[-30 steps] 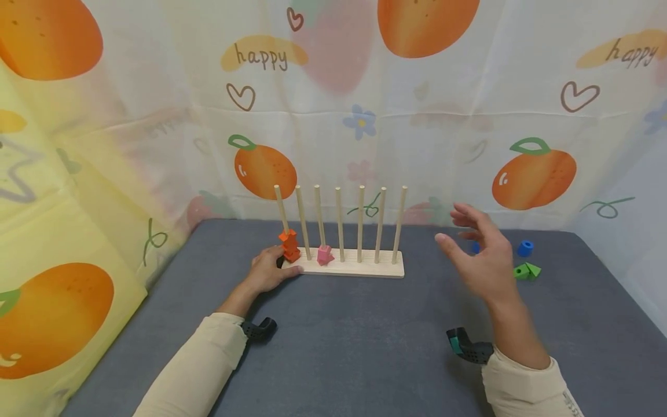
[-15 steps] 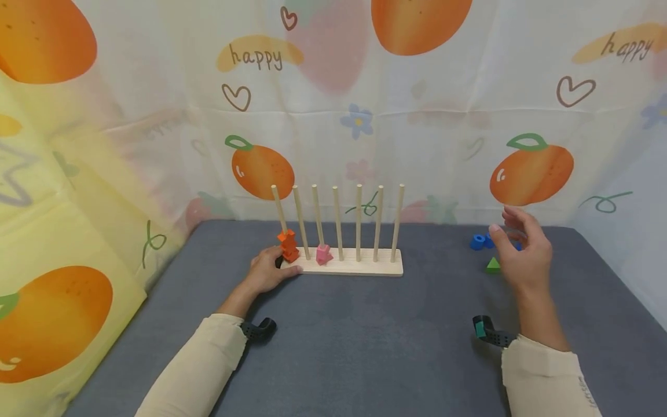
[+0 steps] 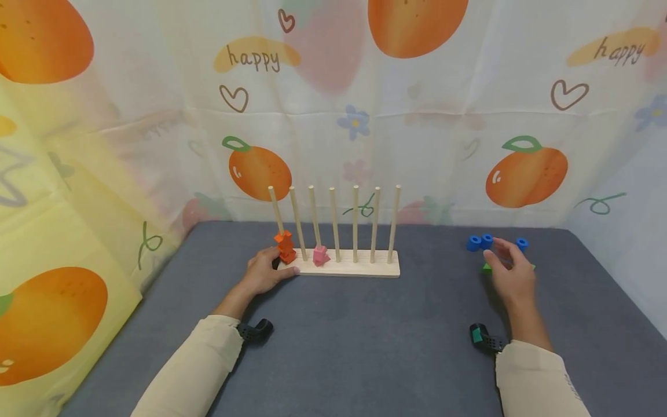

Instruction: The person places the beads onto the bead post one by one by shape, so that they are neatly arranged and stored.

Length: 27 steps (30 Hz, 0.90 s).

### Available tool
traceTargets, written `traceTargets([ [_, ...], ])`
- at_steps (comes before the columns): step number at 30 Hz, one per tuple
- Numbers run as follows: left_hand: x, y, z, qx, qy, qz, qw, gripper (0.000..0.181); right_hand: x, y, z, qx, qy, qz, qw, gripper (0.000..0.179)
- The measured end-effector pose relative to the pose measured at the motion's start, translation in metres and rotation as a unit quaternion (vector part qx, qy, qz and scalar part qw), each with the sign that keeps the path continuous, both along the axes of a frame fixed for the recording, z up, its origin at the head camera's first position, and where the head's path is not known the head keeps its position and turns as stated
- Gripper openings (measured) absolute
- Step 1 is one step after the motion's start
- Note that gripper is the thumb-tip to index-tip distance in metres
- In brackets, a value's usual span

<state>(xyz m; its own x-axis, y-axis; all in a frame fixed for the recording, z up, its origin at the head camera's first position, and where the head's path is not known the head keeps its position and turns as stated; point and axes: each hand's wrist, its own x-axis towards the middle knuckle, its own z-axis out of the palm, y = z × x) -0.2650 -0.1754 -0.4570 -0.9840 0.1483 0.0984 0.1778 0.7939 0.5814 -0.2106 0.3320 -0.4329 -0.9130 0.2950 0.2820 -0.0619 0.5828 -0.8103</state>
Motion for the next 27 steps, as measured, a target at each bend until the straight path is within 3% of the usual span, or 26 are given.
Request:
traceTargets([
  [10,0.001,0.001,0.0,0.0,-0.004,0.0,1.0,0.065,-0.004,0.004,-0.012,0.057,-0.091,0.057,0.9926,0.059],
  [17,0.0,0.001,0.001,-0.001,-0.002,0.0,1.0,0.065,-0.005,0.003,-0.013,0.131,-0.08,0.055,0.9866,0.056],
  [20,0.0,0.001,0.0,0.003,0.003,-0.001,1.0,0.063,-0.004,0.002,-0.013,0.124,-0.066,0.043,0.9892,0.057],
  [27,-0.001,0.0,0.0,0.006,0.003,-0.001,1.0,0.064,-0.004,-0.001,-0.008,0.054,-0.042,0.017,0.9975,0.064],
])
